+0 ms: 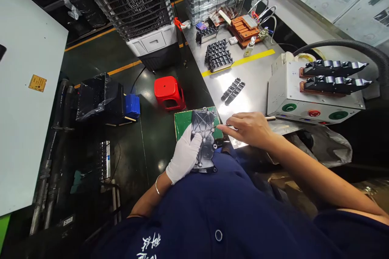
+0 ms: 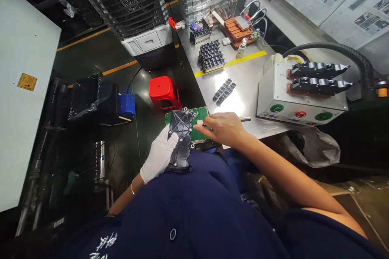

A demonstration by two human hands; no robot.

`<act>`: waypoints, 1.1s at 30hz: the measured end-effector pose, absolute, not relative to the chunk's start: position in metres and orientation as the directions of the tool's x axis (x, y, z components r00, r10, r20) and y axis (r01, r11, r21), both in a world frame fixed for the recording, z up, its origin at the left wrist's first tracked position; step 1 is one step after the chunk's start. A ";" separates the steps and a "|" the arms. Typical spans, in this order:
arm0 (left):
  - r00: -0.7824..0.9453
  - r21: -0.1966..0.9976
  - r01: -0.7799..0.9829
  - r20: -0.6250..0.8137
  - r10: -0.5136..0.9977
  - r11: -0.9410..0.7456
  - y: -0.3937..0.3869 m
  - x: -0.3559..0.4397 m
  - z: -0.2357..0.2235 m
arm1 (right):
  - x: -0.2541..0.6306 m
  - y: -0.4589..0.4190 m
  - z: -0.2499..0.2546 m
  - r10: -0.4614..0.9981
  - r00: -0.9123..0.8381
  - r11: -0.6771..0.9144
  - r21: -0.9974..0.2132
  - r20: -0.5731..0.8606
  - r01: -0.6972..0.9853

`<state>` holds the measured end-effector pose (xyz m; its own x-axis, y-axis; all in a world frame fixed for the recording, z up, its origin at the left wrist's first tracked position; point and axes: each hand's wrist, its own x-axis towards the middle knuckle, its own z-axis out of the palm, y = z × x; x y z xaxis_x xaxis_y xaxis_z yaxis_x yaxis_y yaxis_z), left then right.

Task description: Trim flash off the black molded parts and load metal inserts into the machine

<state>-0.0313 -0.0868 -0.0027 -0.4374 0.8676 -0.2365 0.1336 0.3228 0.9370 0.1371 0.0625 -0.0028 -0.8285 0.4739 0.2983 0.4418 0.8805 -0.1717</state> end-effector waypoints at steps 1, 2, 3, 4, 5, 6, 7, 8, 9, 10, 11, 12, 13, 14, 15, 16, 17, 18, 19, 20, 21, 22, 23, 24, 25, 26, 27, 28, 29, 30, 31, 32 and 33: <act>-0.435 0.937 0.121 -0.247 0.866 0.327 -0.086 -0.031 -0.002 | 0.137 0.064 -0.002 0.485 -0.828 0.874 -0.179 0.283 0.451; -0.436 0.937 0.108 -0.255 0.863 0.332 -0.086 -0.031 -0.002 | 0.138 0.065 -0.002 0.491 -0.829 0.870 -0.191 0.268 0.454; -0.439 0.937 0.098 -0.262 0.860 0.335 -0.085 -0.031 -0.001 | 0.138 0.067 -0.002 0.491 -0.832 0.869 -0.207 0.258 0.449; -0.442 0.936 0.095 -0.265 0.857 0.339 -0.085 -0.030 0.000 | 0.139 0.068 -0.002 0.486 -0.837 0.871 -0.223 0.252 0.438; -0.446 0.935 0.097 -0.266 0.855 0.341 -0.085 -0.030 0.000 | 0.140 0.069 -0.002 0.477 -0.843 0.874 -0.239 0.249 0.424; -0.450 0.934 0.100 -0.264 0.853 0.342 -0.085 -0.030 0.001 | 0.141 0.069 -0.003 0.470 -0.847 0.875 -0.253 0.248 0.412; -0.451 0.933 0.105 -0.262 0.853 0.343 -0.085 -0.030 0.001 | 0.141 0.070 -0.004 0.466 -0.850 0.876 -0.264 0.246 0.404; -0.452 0.932 0.111 -0.262 0.853 0.345 -0.085 -0.030 0.002 | 0.142 0.070 -0.005 0.466 -0.850 0.875 -0.271 0.244 0.402; -0.451 0.931 0.115 -0.262 0.854 0.346 -0.085 -0.030 0.002 | 0.142 0.069 -0.006 0.473 -0.847 0.871 -0.273 0.244 0.408; -0.448 0.931 0.116 -0.263 0.855 0.347 -0.085 -0.030 0.002 | 0.142 0.069 -0.007 0.484 -0.840 0.866 -0.271 0.245 0.420; -0.442 0.931 0.117 -0.264 0.858 0.347 -0.085 -0.030 0.002 | 0.142 0.069 -0.008 0.496 -0.831 0.861 -0.266 0.250 0.434; -0.436 0.931 0.118 -0.264 0.861 0.345 -0.085 -0.030 0.002 | 0.142 0.069 -0.008 0.506 -0.823 0.857 -0.262 0.258 0.445; -0.431 0.932 0.118 -0.262 0.863 0.342 -0.085 -0.030 0.002 | 0.142 0.069 -0.008 0.511 -0.817 0.854 -0.260 0.266 0.450; -0.430 0.934 0.119 -0.258 0.865 0.337 -0.085 -0.030 0.002 | 0.142 0.068 -0.008 0.510 -0.816 0.855 -0.264 0.272 0.447; -0.431 0.935 0.122 -0.253 0.866 0.333 -0.085 -0.030 0.002 | 0.143 0.068 -0.008 0.505 -0.819 0.857 -0.272 0.273 0.438; -0.433 0.936 0.124 -0.247 0.867 0.329 -0.085 -0.030 0.003 | 0.143 0.068 -0.007 0.500 -0.823 0.858 -0.283 0.270 0.428; -0.435 0.937 0.124 -0.244 0.867 0.326 -0.086 -0.029 0.003 | 0.143 0.068 -0.007 0.497 -0.827 0.858 -0.294 0.264 0.422; -0.436 0.938 0.121 -0.245 0.866 0.326 -0.086 -0.029 0.003 | 0.144 0.067 -0.007 0.498 -0.828 0.855 -0.304 0.259 0.420; -0.435 0.938 0.116 -0.247 0.866 0.326 -0.086 -0.029 0.002 | 0.144 0.067 -0.007 0.503 -0.826 0.851 -0.313 0.253 0.422; -0.433 0.938 0.112 -0.251 0.866 0.328 -0.086 -0.029 0.002 | 0.144 0.066 -0.007 0.509 -0.824 0.846 -0.323 0.250 0.425; -0.433 0.937 0.110 -0.253 0.865 0.330 -0.087 -0.028 0.002 | 0.145 0.066 -0.008 0.515 -0.821 0.840 -0.335 0.246 0.427; -0.435 0.937 0.111 -0.253 0.864 0.330 -0.087 -0.028 0.001 | 0.145 0.064 -0.009 0.521 -0.818 0.834 -0.351 0.242 0.427; -0.438 0.938 0.113 -0.250 0.863 0.329 -0.088 -0.028 0.000 | 0.146 0.063 -0.010 0.526 -0.817 0.826 -0.369 0.237 0.426; -0.443 0.938 0.116 -0.244 0.862 0.325 -0.089 -0.028 0.000 | 0.146 0.061 -0.012 0.531 -0.816 0.819 -0.387 0.228 0.424; -0.450 0.939 0.117 -0.239 0.860 0.322 -0.089 -0.028 -0.001 | 0.147 0.058 -0.014 0.532 -0.819 0.812 -0.406 0.216 0.419; -0.460 0.940 0.116 -0.235 0.856 0.320 -0.090 -0.027 -0.001 | 0.148 0.056 -0.016 0.529 -0.824 0.806 -0.425 0.205 0.412; -0.472 0.941 0.114 -0.232 0.850 0.320 -0.090 -0.027 -0.001 | 0.149 0.053 -0.018 0.523 -0.829 0.802 -0.442 0.195 0.402; -0.484 0.941 0.113 -0.230 0.844 0.320 -0.091 -0.027 -0.001 | 0.149 0.051 -0.020 0.520 -0.832 0.798 -0.457 0.192 0.393; -0.494 0.940 0.113 -0.227 0.839 0.321 -0.091 -0.027 0.000 | 0.150 0.050 -0.021 0.523 -0.829 0.794 -0.468 0.198 0.389; -0.500 0.940 0.114 -0.225 0.836 0.321 -0.092 -0.027 0.000 | 0.150 0.048 -0.022 0.535 -0.818 0.788 -0.474 0.213 0.392; -0.499 0.940 0.118 -0.222 0.838 0.320 -0.092 -0.027 0.001 | 0.150 0.048 -0.023 0.552 -0.801 0.782 -0.475 0.231 0.402; -0.493 0.940 0.123 -0.220 0.842 0.318 -0.092 -0.027 0.001 | 0.149 0.048 -0.023 0.572 -0.782 0.776 -0.472 0.248 0.418; -0.482 0.940 0.129 -0.218 0.848 0.315 -0.092 -0.027 0.001 | 0.149 0.048 -0.022 0.588 -0.766 0.771 -0.467 0.261 0.433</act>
<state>-0.0269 -0.0924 0.0013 -0.4825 0.8483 -0.2182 0.1291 0.3152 0.9402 0.1491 0.0481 -0.0222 -0.7657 0.5879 0.2609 0.4329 0.7711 -0.4669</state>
